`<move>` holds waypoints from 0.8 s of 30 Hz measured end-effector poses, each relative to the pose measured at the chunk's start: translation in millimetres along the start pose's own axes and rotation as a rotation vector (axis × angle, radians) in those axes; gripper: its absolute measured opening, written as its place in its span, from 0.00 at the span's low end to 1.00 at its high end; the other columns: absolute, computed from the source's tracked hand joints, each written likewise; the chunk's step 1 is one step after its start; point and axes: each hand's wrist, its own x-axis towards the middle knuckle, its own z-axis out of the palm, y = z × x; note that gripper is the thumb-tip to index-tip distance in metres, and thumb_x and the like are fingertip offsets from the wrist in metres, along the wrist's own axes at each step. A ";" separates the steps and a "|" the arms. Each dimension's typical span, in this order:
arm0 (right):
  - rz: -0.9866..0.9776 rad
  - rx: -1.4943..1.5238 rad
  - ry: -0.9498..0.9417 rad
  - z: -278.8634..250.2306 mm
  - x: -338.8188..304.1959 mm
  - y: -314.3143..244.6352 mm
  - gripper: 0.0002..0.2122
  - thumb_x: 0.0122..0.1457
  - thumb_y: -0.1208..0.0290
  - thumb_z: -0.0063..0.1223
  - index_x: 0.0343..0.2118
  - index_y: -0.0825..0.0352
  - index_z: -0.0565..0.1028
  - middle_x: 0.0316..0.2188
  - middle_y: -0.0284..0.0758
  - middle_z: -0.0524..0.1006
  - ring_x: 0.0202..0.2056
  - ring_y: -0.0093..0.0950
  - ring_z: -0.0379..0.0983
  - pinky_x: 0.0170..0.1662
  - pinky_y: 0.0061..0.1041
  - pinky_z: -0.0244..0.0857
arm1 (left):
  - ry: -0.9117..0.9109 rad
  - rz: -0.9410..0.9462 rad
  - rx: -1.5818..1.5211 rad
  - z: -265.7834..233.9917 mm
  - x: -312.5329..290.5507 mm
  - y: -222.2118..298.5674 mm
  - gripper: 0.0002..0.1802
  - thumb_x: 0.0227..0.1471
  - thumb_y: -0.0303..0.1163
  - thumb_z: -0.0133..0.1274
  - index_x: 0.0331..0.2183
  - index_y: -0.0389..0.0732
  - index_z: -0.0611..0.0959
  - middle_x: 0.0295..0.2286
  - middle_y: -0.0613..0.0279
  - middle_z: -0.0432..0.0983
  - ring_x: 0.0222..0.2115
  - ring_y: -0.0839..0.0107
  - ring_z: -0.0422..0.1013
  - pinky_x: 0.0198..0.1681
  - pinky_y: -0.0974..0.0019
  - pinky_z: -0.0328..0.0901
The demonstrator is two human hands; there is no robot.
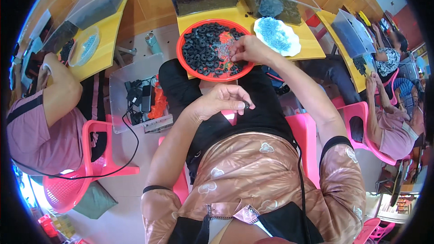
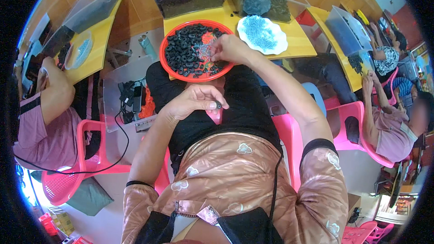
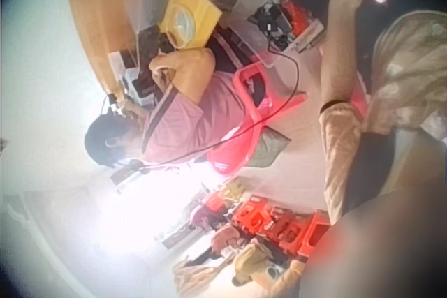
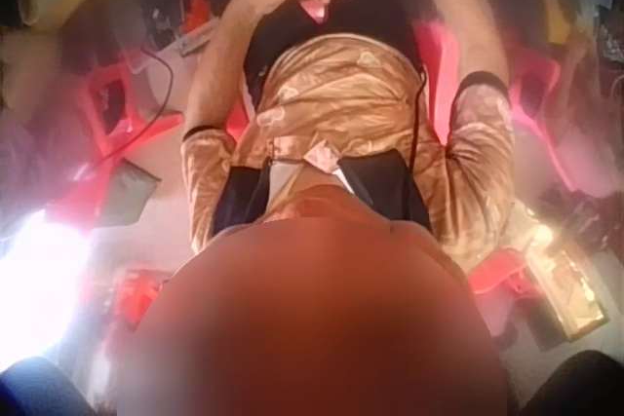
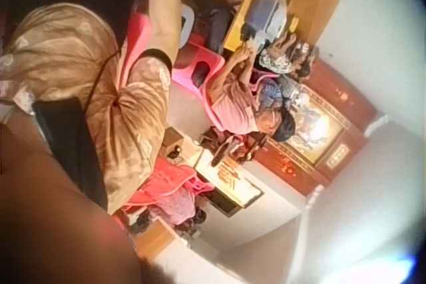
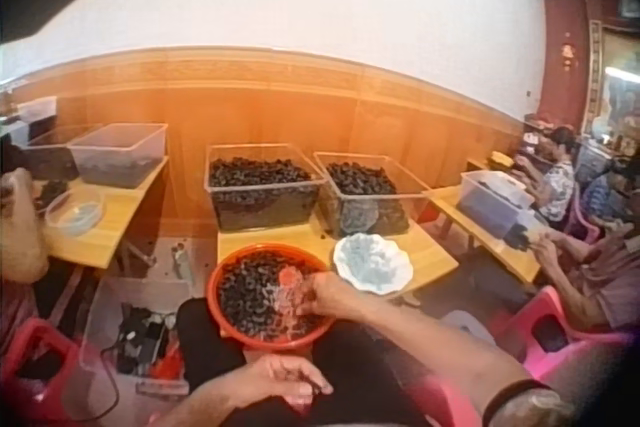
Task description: The person assembles components by picking up black rings from a tray and inserting small pieces into them by hand.
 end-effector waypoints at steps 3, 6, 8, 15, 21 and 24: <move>0.057 -0.156 0.314 5.4 6.1 -5.4 0.06 0.49 0.72 0.62 0.30 0.66 0.80 0.22 0.37 0.78 0.24 0.24 0.75 0.30 0.25 0.68 | 0.009 -0.012 0.010 -1.7 -1.7 0.0 0.11 0.50 0.30 0.59 0.37 0.38 0.79 0.33 0.64 0.78 0.34 0.77 0.72 0.41 0.71 0.66; 0.055 0.041 0.299 -1.4 1.6 -7.8 0.05 0.48 0.73 0.60 0.28 0.67 0.80 0.24 0.40 0.79 0.28 0.34 0.77 0.34 0.30 0.69 | 0.056 -0.035 0.004 -3.6 -2.0 -0.7 0.11 0.50 0.30 0.58 0.38 0.38 0.79 0.31 0.66 0.77 0.34 0.78 0.72 0.40 0.72 0.67; 0.072 -0.009 0.226 -3.9 -7.3 -8.5 0.06 0.47 0.73 0.59 0.28 0.67 0.80 0.26 0.41 0.80 0.30 0.37 0.78 0.36 0.32 0.70 | 0.082 -0.042 -0.026 -4.2 -1.1 -1.4 0.12 0.51 0.29 0.58 0.39 0.37 0.78 0.33 0.65 0.76 0.34 0.78 0.73 0.39 0.73 0.68; 0.008 -0.242 0.198 11.4 -18.3 -8.1 0.07 0.46 0.73 0.62 0.28 0.68 0.80 0.25 0.41 0.78 0.28 0.38 0.76 0.33 0.32 0.68 | 0.178 -0.055 -0.001 -2.2 1.3 0.6 0.13 0.52 0.30 0.57 0.40 0.37 0.78 0.33 0.63 0.78 0.30 0.79 0.72 0.35 0.74 0.67; -0.004 -0.228 0.157 18.3 -6.1 -9.4 0.08 0.46 0.70 0.62 0.29 0.67 0.81 0.25 0.41 0.79 0.30 0.39 0.77 0.35 0.33 0.69 | 0.248 -0.009 0.003 -5.8 1.1 0.5 0.12 0.52 0.29 0.56 0.40 0.37 0.79 0.33 0.62 0.78 0.28 0.79 0.70 0.36 0.74 0.67; 0.038 -0.239 0.174 14.2 -9.8 -16.4 0.07 0.48 0.72 0.60 0.29 0.68 0.81 0.23 0.41 0.79 0.28 0.36 0.78 0.34 0.31 0.70 | 0.287 0.027 -0.043 -8.5 1.1 0.4 0.12 0.53 0.28 0.56 0.41 0.37 0.78 0.34 0.61 0.78 0.29 0.79 0.70 0.37 0.74 0.67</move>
